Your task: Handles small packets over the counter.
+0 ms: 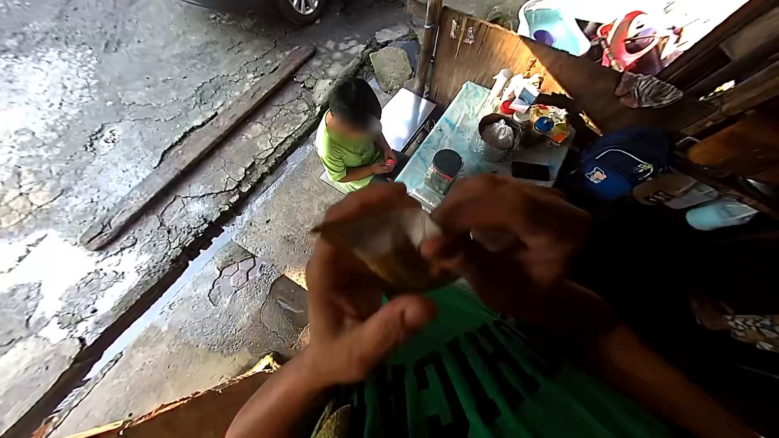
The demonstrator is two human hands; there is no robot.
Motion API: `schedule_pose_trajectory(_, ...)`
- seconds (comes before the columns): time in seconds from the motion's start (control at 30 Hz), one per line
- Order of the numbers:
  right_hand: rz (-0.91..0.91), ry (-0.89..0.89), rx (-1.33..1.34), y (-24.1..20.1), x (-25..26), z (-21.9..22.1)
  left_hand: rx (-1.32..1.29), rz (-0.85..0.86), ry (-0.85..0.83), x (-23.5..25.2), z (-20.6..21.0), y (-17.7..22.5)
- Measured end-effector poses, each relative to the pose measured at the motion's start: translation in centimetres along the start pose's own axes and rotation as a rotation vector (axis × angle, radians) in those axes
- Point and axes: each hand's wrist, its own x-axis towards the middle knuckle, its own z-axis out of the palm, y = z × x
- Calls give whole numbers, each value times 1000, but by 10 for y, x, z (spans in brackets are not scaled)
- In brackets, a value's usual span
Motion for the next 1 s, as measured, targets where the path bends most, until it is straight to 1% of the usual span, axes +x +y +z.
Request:
schedule_pose_trajectory(0.07, 113, 49, -6, 21, -14, 1, -25, -135, 81, -10, -5, -22)
schedule_pose_trajectory(0.1, 178, 61, 11, 31, -23, 2, 7, -171, 115, -15, -8, -33)
schedule_pose_trajectory(0.23, 423, 42, 73, 67, -71, 8, 214, -227, 162, -26, -25, -70)
schedule_pose_trajectory(0.37, 631, 64, 63, 92, -110, 20, 383, -317, 169, -34, -34, -99)
schedule_pose_trajectory(0.57, 895, 76, 61, 123, -150, 31, 524, -513, 136, -57, -42, -148)
schedule_pose_trajectory(0.73, 1031, 43, 116, 145, -180, 28, 511, -609, 139, -71, -43, -179)
schedule_pose_trajectory(0.87, 1139, 24, 132, 159, -198, 20, 489, -684, 211, -81, -39, -203)
schedule_pose_trajectory(1.0, 1240, 25, 146, 174, -212, 19, 525, -728, 230, -81, -36, -236)
